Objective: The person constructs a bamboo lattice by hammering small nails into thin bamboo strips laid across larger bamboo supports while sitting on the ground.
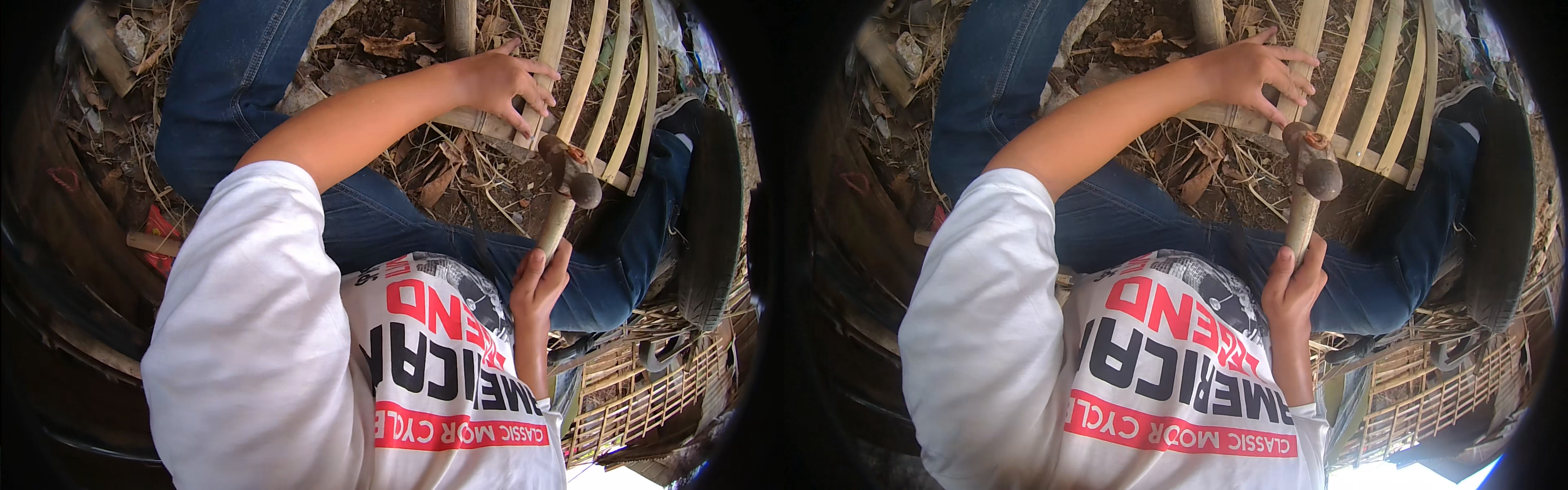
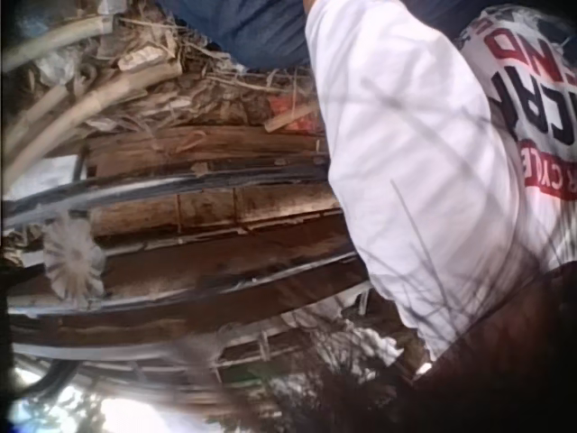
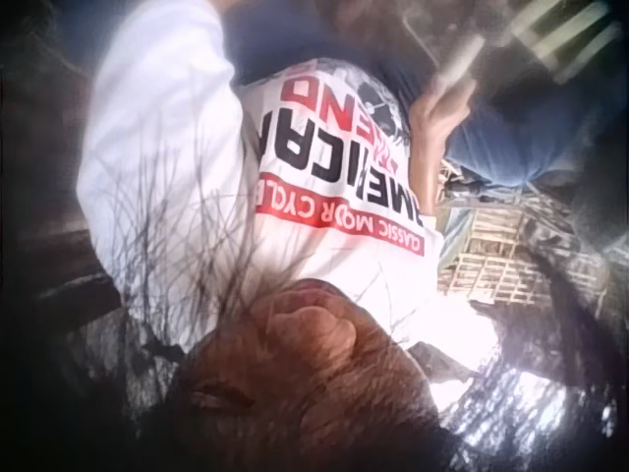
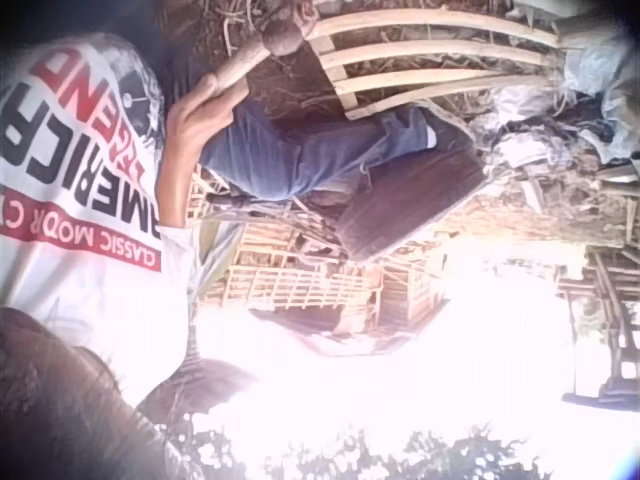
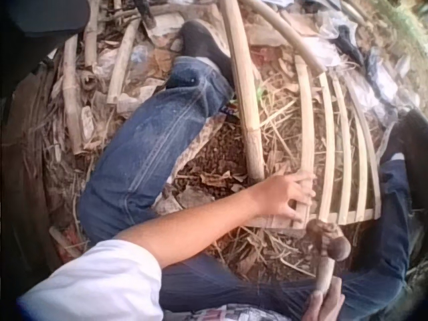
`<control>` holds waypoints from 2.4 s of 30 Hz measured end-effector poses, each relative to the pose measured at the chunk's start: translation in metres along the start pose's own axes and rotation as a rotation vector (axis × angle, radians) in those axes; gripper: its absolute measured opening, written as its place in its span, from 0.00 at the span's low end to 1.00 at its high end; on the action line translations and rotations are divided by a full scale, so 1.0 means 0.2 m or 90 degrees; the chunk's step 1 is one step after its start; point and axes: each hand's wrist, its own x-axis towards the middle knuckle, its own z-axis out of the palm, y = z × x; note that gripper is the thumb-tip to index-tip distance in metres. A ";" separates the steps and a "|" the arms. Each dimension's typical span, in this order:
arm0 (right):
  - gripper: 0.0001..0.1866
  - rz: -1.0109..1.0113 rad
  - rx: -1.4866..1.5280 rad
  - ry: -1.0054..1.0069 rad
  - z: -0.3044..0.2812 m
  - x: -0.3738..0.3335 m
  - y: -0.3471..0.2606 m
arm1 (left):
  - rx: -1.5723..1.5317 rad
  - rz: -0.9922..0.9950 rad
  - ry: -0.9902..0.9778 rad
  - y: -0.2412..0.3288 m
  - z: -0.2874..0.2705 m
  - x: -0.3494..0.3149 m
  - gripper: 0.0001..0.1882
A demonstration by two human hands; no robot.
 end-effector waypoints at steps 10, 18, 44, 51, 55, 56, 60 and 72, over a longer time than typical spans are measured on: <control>0.16 -0.018 -0.013 0.025 -0.03 0.03 0.01 | 0.005 -0.003 -0.006 0.00 0.01 -0.01 0.21; 0.14 0.076 -0.025 0.013 -0.04 -0.03 0.15 | 0.019 -0.016 -0.064 0.03 -0.03 0.01 0.23; 0.10 -0.013 -0.016 -0.015 -0.04 0.10 0.05 | 0.138 -0.033 -0.209 0.12 -0.15 0.07 0.31; 0.11 0.017 -0.028 -0.022 -0.06 0.07 0.00 | 0.138 -0.032 -0.190 0.12 -0.13 0.04 0.32; 0.11 -0.047 -0.113 -0.027 -0.01 0.13 0.08 | 0.138 -0.026 -0.181 0.11 -0.13 0.04 0.32; 0.11 -0.043 -0.117 -0.024 -0.01 0.15 0.10 | 0.135 -0.024 -0.182 0.12 -0.13 0.05 0.32; 0.11 -0.038 -0.109 -0.033 -0.01 0.18 0.11 | 0.127 -0.024 -0.180 0.12 -0.14 0.05 0.33; 0.11 -0.010 -0.134 -0.048 -0.01 0.14 0.08 | 0.138 -0.013 -0.170 0.11 -0.11 0.05 0.31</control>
